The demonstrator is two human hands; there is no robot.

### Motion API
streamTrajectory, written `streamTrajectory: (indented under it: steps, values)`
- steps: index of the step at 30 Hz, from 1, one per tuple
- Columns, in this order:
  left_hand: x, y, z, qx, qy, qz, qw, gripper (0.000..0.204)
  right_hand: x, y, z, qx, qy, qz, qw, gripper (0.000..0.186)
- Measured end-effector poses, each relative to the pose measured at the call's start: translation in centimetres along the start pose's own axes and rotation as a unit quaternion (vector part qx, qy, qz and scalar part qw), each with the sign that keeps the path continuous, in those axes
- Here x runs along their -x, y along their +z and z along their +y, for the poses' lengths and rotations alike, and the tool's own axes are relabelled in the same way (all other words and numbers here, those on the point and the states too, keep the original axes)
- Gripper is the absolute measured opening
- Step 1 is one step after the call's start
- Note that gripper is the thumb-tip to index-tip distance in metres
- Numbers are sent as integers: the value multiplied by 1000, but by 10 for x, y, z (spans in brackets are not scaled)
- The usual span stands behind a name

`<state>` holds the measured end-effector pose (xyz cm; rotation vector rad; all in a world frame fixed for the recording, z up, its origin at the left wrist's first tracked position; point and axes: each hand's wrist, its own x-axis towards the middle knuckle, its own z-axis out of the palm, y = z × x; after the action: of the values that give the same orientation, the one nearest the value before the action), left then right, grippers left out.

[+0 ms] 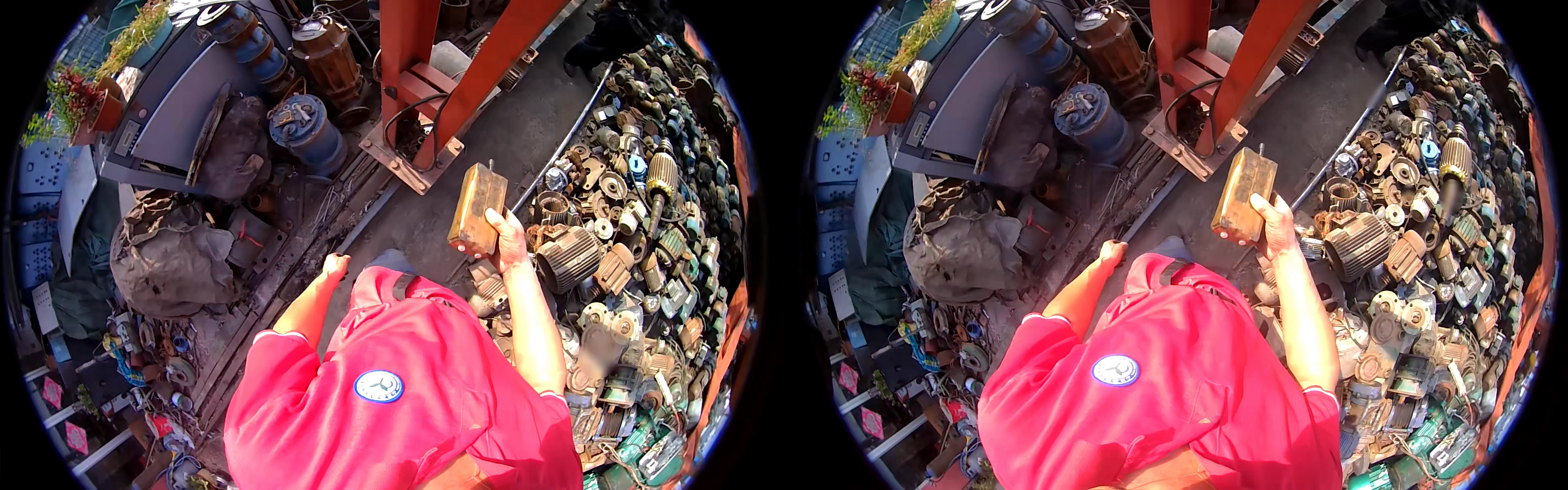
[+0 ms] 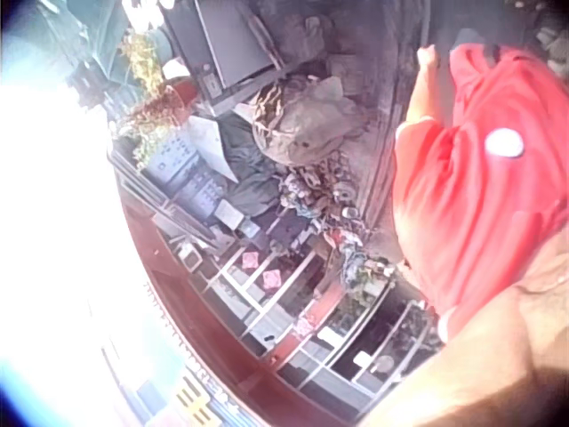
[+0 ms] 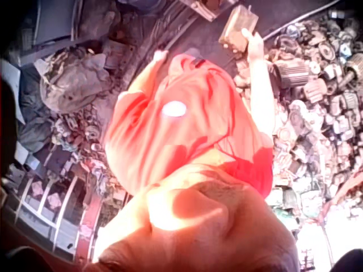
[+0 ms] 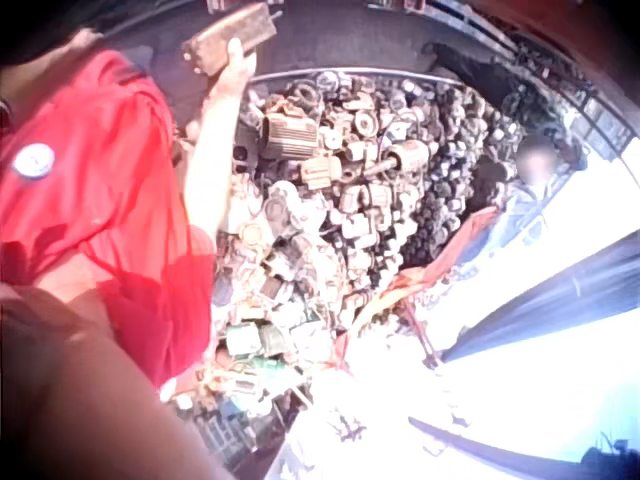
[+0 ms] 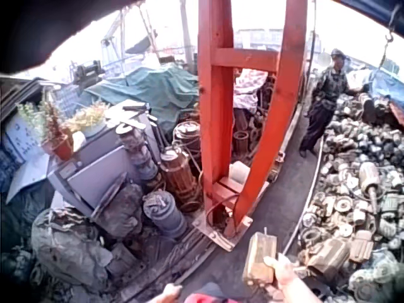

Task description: The person picks up a large cylindrical metal part from a scrap pile, wipes it with a cloth, and positions it upright. They then connect a torch to a gas cylinder, light it, and apply the flame to the metal part to cut or heat it.

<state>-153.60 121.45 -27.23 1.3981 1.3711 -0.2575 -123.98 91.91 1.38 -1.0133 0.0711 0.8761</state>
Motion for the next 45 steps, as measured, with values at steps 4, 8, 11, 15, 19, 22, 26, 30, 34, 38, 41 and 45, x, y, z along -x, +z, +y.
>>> streamTrajectory:
  steps: [4, 8, 11, 15, 19, 22, 26, 30, 34, 38, 41, 45]
  values:
    - [-10, -19, -25, -40, 24, -16, 999, 38, -96, 62, -6, 64, 37, -50, 996, 46]
    - [7, -56, -16, 86, -11, 32, 996, 38, -223, 94, 19, 97, -14, 23, 995, 35]
    - [29, -109, -14, 187, -30, 96, 977, 36, -309, 109, 17, 111, -63, 71, 989, 30]
    - [67, -159, -69, 276, -103, 223, 929, 38, -425, 89, 8, 237, -70, 191, 950, 46]
    - [158, -125, -152, 410, -169, 379, 812, 30, -485, 89, 11, 368, -70, 231, 898, 51]
    - [233, -41, -195, 502, -273, 417, 707, 28, -497, 93, 15, 433, -18, 294, 852, 55]
    - [295, 123, -249, 571, -427, 390, 582, 33, -505, 115, 24, 520, -56, 247, 816, 56]
    - [317, 245, -290, 612, -494, 371, 494, 53, -482, 136, 50, 628, -127, 200, 741, 57]
    - [300, 259, -343, 612, -510, 394, 457, 68, -427, 153, 113, 755, -206, 150, 604, 57]
    - [300, 102, -353, 778, -269, 418, 384, 82, -365, 182, 221, 845, -260, 11, 466, 58]
    - [319, -6, -387, 815, -86, 428, 382, 89, -293, 217, 367, 807, -247, -276, 460, 59]
    - [364, -133, -415, 829, 73, 408, 375, 86, -21, 321, 550, 628, -139, -606, 468, 61]
